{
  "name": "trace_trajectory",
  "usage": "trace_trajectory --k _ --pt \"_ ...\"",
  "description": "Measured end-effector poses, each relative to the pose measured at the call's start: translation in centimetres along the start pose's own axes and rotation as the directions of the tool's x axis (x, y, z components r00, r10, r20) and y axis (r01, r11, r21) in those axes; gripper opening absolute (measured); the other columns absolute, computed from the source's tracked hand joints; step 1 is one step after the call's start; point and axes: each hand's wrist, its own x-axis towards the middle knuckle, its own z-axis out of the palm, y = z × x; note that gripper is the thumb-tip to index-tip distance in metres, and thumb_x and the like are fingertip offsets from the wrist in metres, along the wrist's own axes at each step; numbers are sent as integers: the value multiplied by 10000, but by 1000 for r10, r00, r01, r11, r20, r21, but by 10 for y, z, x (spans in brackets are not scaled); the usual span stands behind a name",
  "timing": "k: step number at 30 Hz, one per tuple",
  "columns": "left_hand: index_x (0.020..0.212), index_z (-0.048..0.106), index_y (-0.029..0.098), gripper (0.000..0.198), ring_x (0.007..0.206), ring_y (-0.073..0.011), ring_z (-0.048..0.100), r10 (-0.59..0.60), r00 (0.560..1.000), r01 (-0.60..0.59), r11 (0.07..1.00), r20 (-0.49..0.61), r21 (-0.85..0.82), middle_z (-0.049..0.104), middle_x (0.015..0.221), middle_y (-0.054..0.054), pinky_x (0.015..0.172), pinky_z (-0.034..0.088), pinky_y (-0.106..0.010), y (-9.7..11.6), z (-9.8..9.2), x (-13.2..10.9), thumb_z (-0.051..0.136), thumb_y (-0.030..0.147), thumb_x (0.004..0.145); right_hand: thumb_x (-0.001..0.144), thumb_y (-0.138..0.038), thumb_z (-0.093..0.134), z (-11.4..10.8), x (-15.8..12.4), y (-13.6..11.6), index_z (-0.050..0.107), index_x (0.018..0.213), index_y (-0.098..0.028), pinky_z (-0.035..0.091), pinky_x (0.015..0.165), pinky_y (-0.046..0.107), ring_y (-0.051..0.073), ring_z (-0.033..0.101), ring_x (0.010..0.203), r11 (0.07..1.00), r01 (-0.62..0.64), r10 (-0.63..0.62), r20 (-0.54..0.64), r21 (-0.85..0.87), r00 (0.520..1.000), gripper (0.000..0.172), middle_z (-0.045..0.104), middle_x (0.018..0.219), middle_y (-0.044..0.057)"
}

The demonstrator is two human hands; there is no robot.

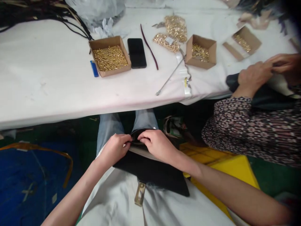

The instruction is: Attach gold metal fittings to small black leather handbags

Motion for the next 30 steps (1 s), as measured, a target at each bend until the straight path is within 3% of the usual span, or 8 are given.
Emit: trace_trajectory --k 5,8,12,16,19,24,30 --pt "1180 692 278 281 946 -224 799 -69 996 66 997 -55 -41 819 1058 -10 827 578 -310 -3 10 -9 618 85 991 960 -19 761 16 2 3 895 1002 -246 544 877 296 185 790 931 988 -72 66 43 134 997 267 863 1024 -17" --pt "1283 573 274 370 907 -224 820 -109 990 101 990 -86 -98 829 1045 -1 774 593 -306 -3 13 -11 626 81 972 944 -45 781 20 4 4 899 979 -248 552 835 299 186 786 889 958 -182 162 107 220 981 237 860 978 -16" --pt "1365 511 269 484 914 -230 838 -137 986 127 985 -90 -114 859 1053 12 796 602 -325 -1 14 -9 659 79 945 935 -92 821 18 13 1 887 1016 -202 570 793 274 181 778 874 806 -417 337 255 419 906 151 860 964 12" --pt "1405 550 280 486 959 -229 837 -148 984 139 986 -96 -96 868 1066 20 853 608 -343 3 13 -11 658 105 965 879 -79 848 17 21 0 873 983 -170 572 763 253 163 750 821 649 -556 424 361 519 831 140 844 909 30" --pt "1394 580 290 475 961 -223 827 -165 982 155 982 -89 -109 870 1098 30 868 607 -347 7 11 -15 664 113 961 829 -158 916 18 23 6 887 949 -187 591 818 280 185 757 856 606 -596 420 425 527 802 127 852 943 44" --pt "1378 602 288 466 938 -216 828 -190 978 177 973 -83 -148 872 1122 30 871 612 -343 11 10 -16 675 120 950 704 -373 1035 16 26 18 904 951 -215 590 999 351 250 772 1034 604 -603 414 441 521 796 321 864 1058 56" --pt "1373 601 272 462 913 -215 832 -169 981 148 969 -92 -197 873 1096 14 858 621 -332 9 15 -16 673 129 939 646 -414 1052 17 28 22 896 926 -222 595 1022 389 266 773 1042 601 -603 384 473 525 793 374 861 1022 45"
